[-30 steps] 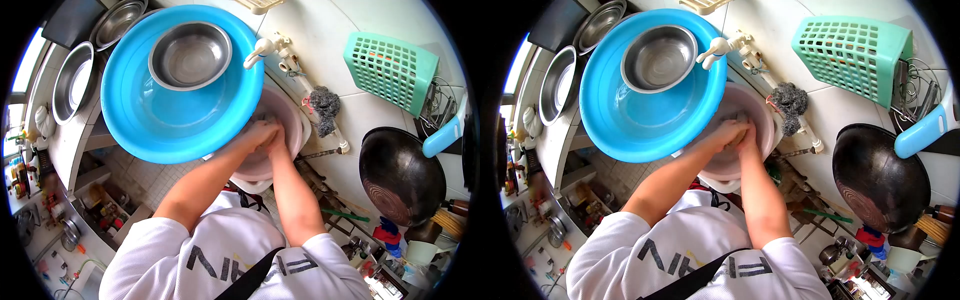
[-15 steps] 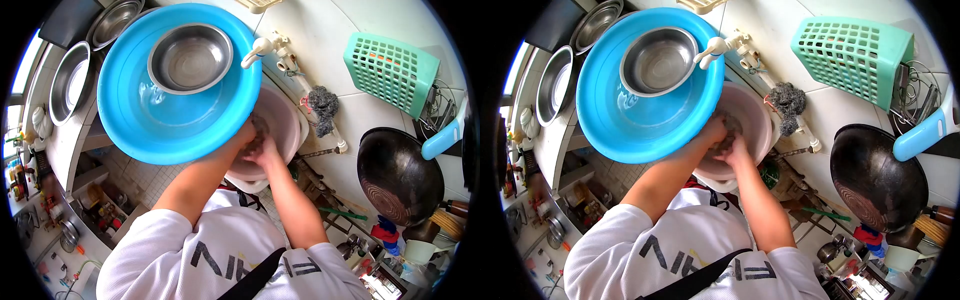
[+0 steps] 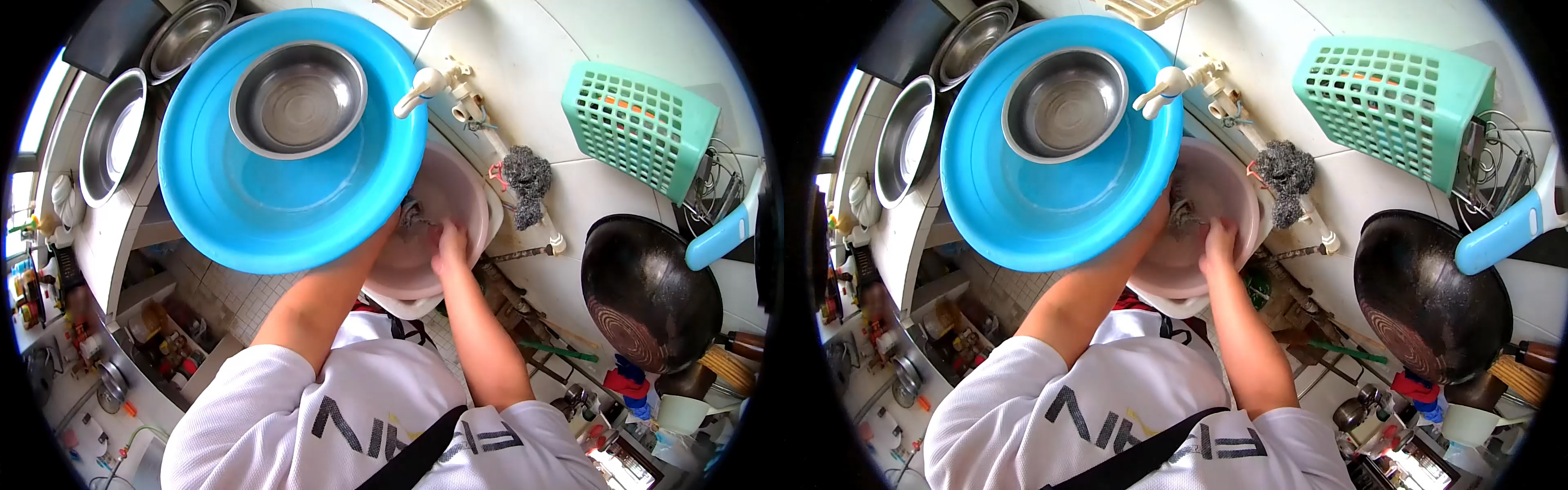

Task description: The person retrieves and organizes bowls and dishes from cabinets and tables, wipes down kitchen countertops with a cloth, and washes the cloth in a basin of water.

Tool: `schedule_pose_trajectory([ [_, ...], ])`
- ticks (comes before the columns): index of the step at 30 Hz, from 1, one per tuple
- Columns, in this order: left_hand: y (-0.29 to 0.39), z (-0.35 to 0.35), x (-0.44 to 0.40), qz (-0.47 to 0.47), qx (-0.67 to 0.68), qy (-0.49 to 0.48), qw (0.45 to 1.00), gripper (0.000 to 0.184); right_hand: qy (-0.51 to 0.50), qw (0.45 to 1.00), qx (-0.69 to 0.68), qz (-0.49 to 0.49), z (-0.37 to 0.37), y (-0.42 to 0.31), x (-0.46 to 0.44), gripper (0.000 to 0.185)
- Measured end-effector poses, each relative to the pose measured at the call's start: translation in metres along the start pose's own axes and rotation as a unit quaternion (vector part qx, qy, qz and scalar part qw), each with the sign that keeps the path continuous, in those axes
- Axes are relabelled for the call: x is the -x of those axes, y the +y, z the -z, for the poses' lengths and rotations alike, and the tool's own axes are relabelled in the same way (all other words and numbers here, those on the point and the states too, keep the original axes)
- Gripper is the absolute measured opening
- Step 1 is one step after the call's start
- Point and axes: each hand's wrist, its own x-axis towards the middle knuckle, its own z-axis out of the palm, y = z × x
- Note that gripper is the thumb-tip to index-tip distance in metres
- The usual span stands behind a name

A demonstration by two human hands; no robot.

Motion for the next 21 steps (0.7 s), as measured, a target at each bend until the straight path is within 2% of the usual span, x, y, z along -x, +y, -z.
schedule_pose_trajectory([
  [1,-0.004,-0.015,0.006,-0.008,-0.022,0.029,0.999,0.034,0.001,0.996,-0.011,-0.087,-0.006,-0.001,0.005,0.054],
  [3,0.006,-0.021,0.011,0.018,-0.022,-0.02,0.999,0.032,0.004,0.964,-0.03,-0.264,-0.021,-0.007,0.029,0.051],
  [4,0.012,-0.021,0.012,0.038,-0.01,-0.055,0.998,0.031,-0.08,0.96,-0.064,-0.26,-0.025,-0.01,0.035,0.051],
  [5,0.017,-0.019,0.013,0.082,0.043,-0.134,0.987,0.03,-0.106,0.957,-0.103,-0.248,-0.028,-0.011,0.029,0.051],
  [7,0.051,0.036,0.005,0.188,0.254,-0.296,0.901,0.03,-0.154,0.945,-0.184,-0.224,-0.028,-0.013,0.009,0.052],
  [9,0.076,0.065,-0.002,0.273,0.445,-0.428,0.737,0.031,-0.202,0.935,-0.215,-0.197,-0.022,-0.024,-0.007,0.051],
  [10,0.079,0.057,0.002,0.157,0.332,-0.418,0.831,0.032,-0.223,0.929,-0.23,-0.185,-0.016,-0.027,-0.013,0.051],
  [13,0.078,0.034,0.007,0.029,0.163,-0.241,0.956,0.032,-0.217,0.95,-0.181,-0.135,-0.009,-0.015,-0.025,0.046],
  [14,0.069,0.04,-0.005,0.046,0.177,-0.304,0.935,0.035,-0.208,0.96,-0.149,-0.113,-0.014,-0.008,-0.033,0.044],
  [15,0.057,0.045,-0.008,0.044,0.153,-0.293,0.943,0.035,-0.198,0.969,-0.117,-0.094,-0.017,-0.003,-0.035,0.043],
  [16,0.038,0.036,-0.01,0.041,0.135,-0.26,0.955,0.035,-0.185,0.966,-0.117,-0.141,-0.018,-0.02,0.002,0.047],
  [19,0.009,0.014,0.001,0.02,0.07,-0.048,0.996,0.036,-0.004,0.98,-0.172,-0.099,-0.006,-0.011,0.013,0.052],
  [20,0.007,0.008,0.006,0.017,0.061,0.008,0.998,0.037,-0.002,0.978,-0.157,-0.139,-0.006,-0.009,0.017,0.053],
  [21,0.012,0.005,0.008,0.019,0.066,0.024,0.997,0.037,-0.003,0.974,-0.144,-0.176,-0.015,-0.016,0.027,0.055],
])
